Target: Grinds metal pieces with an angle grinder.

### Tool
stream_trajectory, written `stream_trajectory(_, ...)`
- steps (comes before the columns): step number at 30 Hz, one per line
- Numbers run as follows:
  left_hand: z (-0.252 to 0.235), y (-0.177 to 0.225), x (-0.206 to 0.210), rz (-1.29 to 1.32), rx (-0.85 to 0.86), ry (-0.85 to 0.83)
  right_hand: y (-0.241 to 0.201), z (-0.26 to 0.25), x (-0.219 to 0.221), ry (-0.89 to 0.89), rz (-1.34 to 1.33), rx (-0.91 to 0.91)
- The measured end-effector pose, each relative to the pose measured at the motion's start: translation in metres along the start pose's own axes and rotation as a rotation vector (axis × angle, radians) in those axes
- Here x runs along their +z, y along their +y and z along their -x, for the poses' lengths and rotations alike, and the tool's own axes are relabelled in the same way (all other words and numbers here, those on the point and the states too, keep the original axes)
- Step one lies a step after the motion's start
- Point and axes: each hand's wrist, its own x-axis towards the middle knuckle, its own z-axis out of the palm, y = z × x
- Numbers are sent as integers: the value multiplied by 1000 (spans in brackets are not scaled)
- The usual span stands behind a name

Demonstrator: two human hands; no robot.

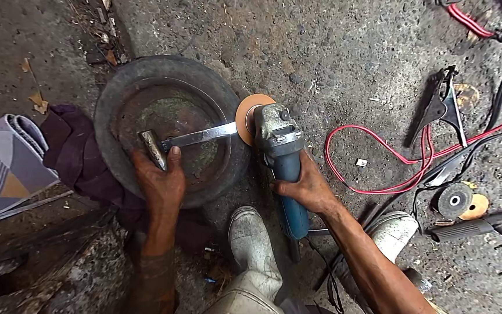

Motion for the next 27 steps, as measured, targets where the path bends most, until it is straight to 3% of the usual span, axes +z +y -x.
stream_trajectory(8, 3, 6, -1, -34, -54, -4, 9, -2, -5, 43, -55, 23)
stream_trajectory(12, 8, 5, -3, 125, -37, 1, 0, -1, 1, 14, -33, -15)
stream_trajectory(15, 23, 6, -9, 350, 250, 87, -1, 3, -1, 11, -118, -49)
stream_trajectory(18, 43, 6, -14, 282, 631, 186, 1, 10, -14, 29, -229, -45)
stream_trajectory(21, 55, -5, -5, 122, 883, 196, 2, 14, -30, 49, -302, -43)
stream_trajectory(24, 67, -19, 9, -65, 964, 112, 4, 16, -41, 17, -377, -71)
stream_trajectory(27, 79, -17, 17, -208, 912, 16, 13, 16, -50, -78, -525, -86)
